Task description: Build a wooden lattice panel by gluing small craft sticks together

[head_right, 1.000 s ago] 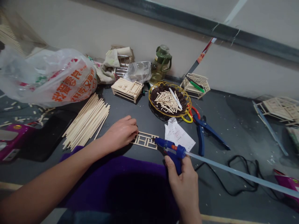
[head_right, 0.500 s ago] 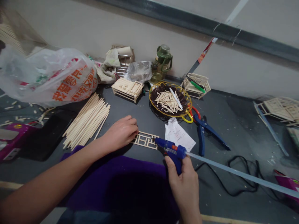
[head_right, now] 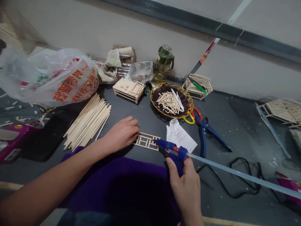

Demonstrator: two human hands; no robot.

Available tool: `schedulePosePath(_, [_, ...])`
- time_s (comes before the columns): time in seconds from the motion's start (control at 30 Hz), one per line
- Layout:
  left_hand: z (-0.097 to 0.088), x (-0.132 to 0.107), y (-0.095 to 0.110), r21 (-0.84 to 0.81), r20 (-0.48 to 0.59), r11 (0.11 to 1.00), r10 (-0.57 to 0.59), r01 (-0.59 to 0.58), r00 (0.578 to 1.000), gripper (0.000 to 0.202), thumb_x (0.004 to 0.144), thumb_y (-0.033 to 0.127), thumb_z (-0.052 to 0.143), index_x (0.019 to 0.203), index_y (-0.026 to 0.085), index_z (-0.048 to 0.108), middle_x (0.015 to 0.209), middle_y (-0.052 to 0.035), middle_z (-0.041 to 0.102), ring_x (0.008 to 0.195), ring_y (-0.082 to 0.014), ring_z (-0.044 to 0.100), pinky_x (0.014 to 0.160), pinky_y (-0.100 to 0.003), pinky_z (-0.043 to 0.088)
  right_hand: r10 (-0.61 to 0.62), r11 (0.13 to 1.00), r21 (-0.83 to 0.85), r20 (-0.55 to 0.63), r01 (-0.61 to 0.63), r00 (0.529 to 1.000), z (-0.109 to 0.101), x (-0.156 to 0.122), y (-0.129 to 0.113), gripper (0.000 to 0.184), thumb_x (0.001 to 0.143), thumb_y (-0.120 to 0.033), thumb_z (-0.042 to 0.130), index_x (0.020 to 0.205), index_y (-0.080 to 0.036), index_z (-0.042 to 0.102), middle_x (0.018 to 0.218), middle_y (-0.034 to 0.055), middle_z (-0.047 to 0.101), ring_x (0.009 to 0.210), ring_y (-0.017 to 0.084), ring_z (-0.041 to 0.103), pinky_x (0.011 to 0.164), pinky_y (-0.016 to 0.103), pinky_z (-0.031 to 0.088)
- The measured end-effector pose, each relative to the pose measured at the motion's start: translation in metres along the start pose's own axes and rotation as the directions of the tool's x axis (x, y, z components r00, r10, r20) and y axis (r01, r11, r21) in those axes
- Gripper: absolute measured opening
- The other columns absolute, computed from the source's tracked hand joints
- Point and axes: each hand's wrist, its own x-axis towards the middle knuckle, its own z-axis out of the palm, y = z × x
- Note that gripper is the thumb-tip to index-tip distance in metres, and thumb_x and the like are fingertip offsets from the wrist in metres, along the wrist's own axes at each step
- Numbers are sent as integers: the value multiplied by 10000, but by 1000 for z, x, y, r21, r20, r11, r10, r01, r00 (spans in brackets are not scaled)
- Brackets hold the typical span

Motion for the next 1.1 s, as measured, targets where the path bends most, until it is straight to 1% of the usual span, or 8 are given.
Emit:
schedulePosePath(0.13, [1, 0, 0, 1, -14, 1000, 3, -3, 1000, 206, 870, 169, 517, 698, 161, 630, 814, -75, 592, 823, -206, 453, 695, -336, 352, 13, 1000, -23, 4, -13, 1000, -1, 0, -2, 477, 819, -569, 586, 1124, -205, 632, 971, 73, 728, 856, 253, 676, 711, 321, 491])
schedulePosePath(0.23, [1, 0, 0, 2, -22, 1000, 5, -5, 1000, 202, 866, 170, 524, 691, 163, 626, 808, -76, 594, 813, -204, 453, 693, -335, 351, 27, 1000, -13, 6, -27, 1000, -2, 0, -2, 476, 815, -582, 586, 1109, -210, 633, 972, 70, 726, 834, 248, 676, 696, 322, 489])
schedulePosePath(0.4, [0, 0, 0, 2, -8, 1000, 3, -3, 1000, 202, 870, 167, 521, 701, 162, 630, 818, -78, 593, 828, -207, 459, 711, -334, 359, 80, 997, 21, 34, -81, 996, -3, -1, -2, 431, 803, -585, 603, 1016, -211, 639, 822, 39, 718, 700, 215, 663, 631, 298, 481])
schedulePosePath(0.57, [2, -1, 0, -3, -22, 1000, 0, -1, 1000, 210, 876, 169, 516, 698, 160, 627, 826, -76, 589, 830, -205, 456, 708, -330, 357, 78, 996, 47, 30, -79, 997, -3, 0, -2, 402, 802, -566, 614, 978, -205, 635, 779, 28, 709, 686, 208, 660, 609, 286, 479])
schedulePosePath(0.63, [3, -1, 0, -5, -26, 1000, 4, -4, 1000, 211, 879, 173, 516, 701, 160, 628, 823, -75, 588, 828, -203, 454, 711, -331, 356, 56, 998, 24, 13, -57, 998, -2, 0, -3, 407, 806, -564, 609, 984, -199, 636, 790, 35, 710, 699, 216, 663, 624, 295, 484])
schedulePosePath(0.8, [3, 0, -1, -1, -17, 1000, 7, -7, 1000, 208, 878, 173, 516, 706, 161, 633, 817, -74, 586, 835, -207, 455, 710, -336, 356, -4, 1000, -22, -22, 3, 1000, -3, 0, -4, 427, 817, -569, 592, 1013, -192, 638, 882, 63, 721, 806, 243, 677, 669, 308, 487])
schedulePosePath(1.0, [2, 0, 0, 6, -15, 1000, 3, -3, 1000, 208, 875, 171, 517, 705, 158, 637, 816, -77, 583, 834, -207, 459, 692, -340, 359, 14, 1000, -6, -10, -14, 1000, -2, -1, -3, 467, 816, -580, 589, 1088, -204, 637, 956, 68, 728, 871, 253, 678, 704, 317, 490])
schedulePosePath(1.1, [3, 0, 0, 4, -24, 1000, 5, -5, 1000, 205, 872, 165, 517, 707, 157, 638, 812, -76, 581, 828, -203, 459, 688, -337, 362, 14, 1000, -1, -16, -14, 1000, -2, -1, -2, 478, 812, -582, 595, 1095, -198, 638, 972, 78, 726, 881, 256, 676, 710, 320, 492])
